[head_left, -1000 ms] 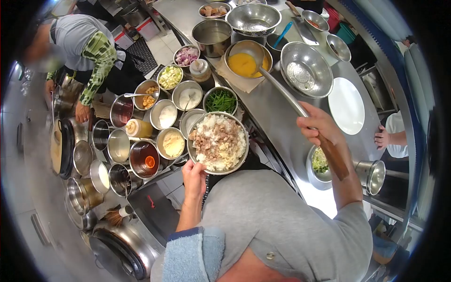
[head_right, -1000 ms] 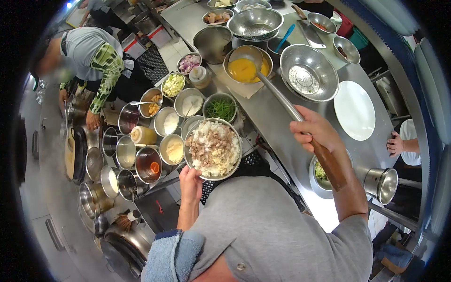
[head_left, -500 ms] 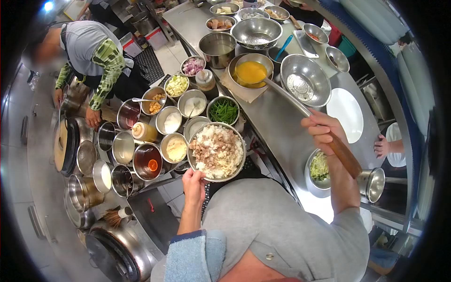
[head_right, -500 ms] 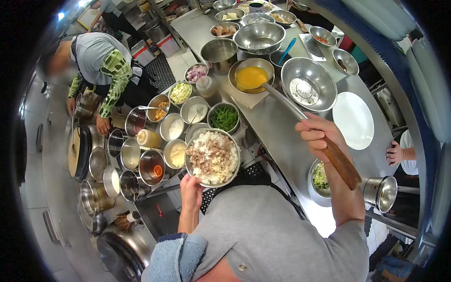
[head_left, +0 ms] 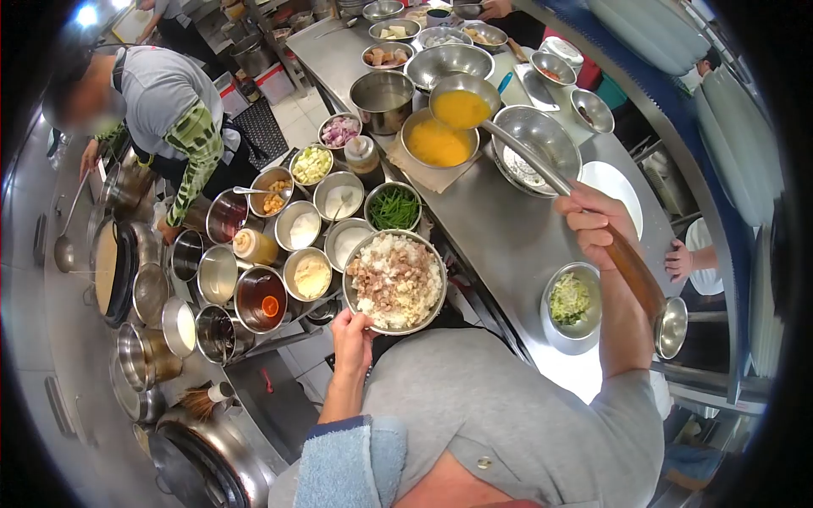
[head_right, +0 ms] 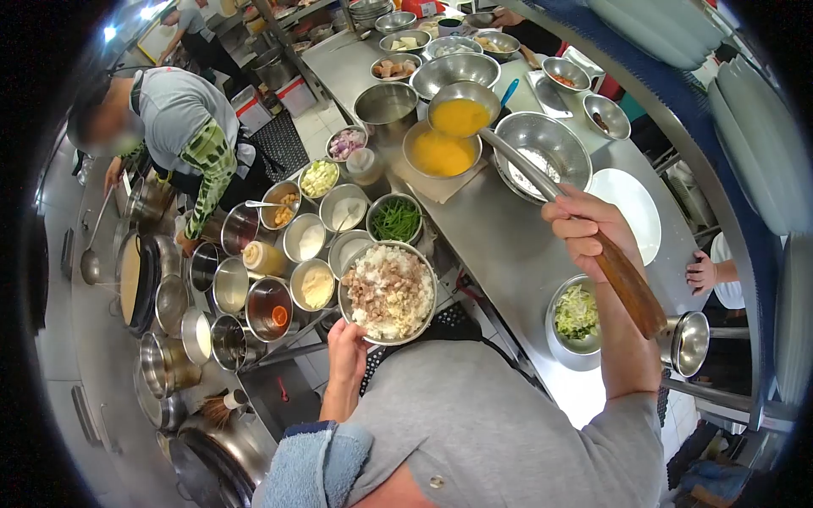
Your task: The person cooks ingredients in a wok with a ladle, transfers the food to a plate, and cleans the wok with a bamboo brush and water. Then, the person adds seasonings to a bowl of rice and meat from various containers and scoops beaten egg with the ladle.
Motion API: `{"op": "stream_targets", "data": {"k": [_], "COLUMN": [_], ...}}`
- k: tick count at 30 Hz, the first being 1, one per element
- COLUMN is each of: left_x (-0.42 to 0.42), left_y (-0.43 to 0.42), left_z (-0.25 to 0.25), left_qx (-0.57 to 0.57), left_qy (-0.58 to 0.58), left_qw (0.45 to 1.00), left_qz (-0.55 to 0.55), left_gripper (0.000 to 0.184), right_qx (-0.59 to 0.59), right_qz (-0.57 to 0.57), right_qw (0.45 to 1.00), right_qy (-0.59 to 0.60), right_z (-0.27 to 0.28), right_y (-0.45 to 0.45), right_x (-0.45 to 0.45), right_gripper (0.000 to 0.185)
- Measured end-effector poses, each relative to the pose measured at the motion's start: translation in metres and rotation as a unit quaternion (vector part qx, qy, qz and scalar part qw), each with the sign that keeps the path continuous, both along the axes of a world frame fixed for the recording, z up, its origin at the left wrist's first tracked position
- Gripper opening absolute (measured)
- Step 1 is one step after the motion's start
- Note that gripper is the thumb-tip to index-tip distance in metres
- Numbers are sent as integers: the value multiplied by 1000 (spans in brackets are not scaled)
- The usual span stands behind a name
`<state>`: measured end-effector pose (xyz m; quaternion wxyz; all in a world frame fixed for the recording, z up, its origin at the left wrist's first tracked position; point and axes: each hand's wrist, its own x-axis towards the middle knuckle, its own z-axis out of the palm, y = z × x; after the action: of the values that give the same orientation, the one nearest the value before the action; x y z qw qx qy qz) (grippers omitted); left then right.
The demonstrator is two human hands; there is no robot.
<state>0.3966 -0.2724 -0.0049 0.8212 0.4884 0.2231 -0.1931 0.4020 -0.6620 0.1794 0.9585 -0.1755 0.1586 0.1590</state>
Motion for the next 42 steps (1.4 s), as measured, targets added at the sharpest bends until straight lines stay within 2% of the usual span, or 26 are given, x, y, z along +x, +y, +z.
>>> {"op": "stream_targets", "data": {"k": [7,11,14,16,20,22,27,32,36,40,42], "left_x": [0,1,6,9,16,18,22,42,88,150,191], "left_y": [6,8,12,10,1,0,1,-4,-19,-51,-74], "left_z": [-5,-7,-11,-7,9,6,3,4,6,23,2], "left_qx": [5,6,11,12,5,-1,-6,-4,-22,-8,-24], "left_qy": [3,0,-14,-17,-12,-15,-16,-21,-32,-73,-86], "left_qw": [1000,1000,999,998,999,999,999,998,993,986,981], "left_qz": [-8,-11,-47,-52,-35,-38,-48,-64,-111,-147,-172], "left_gripper": [11,10,25,25,13,14,14,15,16,8,5], "right_qx": [-7,-82,-110,-106,-68,-62,41,129,158,175,164], "right_qz": [-16,-7,6,14,-12,-20,-18,-25,-35,-23,-32], "right_qw": [1000,997,994,994,998,998,999,991,986,984,986], "right_qy": [24,7,-12,-25,-4,12,13,40,37,-7,-18], "right_z": [-5,-4,-7,-9,-5,-5,-6,9,31,56,74], "right_y": [3,5,5,4,8,8,9,19,24,29,38], "right_x": [0,-1,1,2,2,2,4,9,15,13,11], "right_gripper": [19,20,19,19,18,17,7,16,18,16,17]}}
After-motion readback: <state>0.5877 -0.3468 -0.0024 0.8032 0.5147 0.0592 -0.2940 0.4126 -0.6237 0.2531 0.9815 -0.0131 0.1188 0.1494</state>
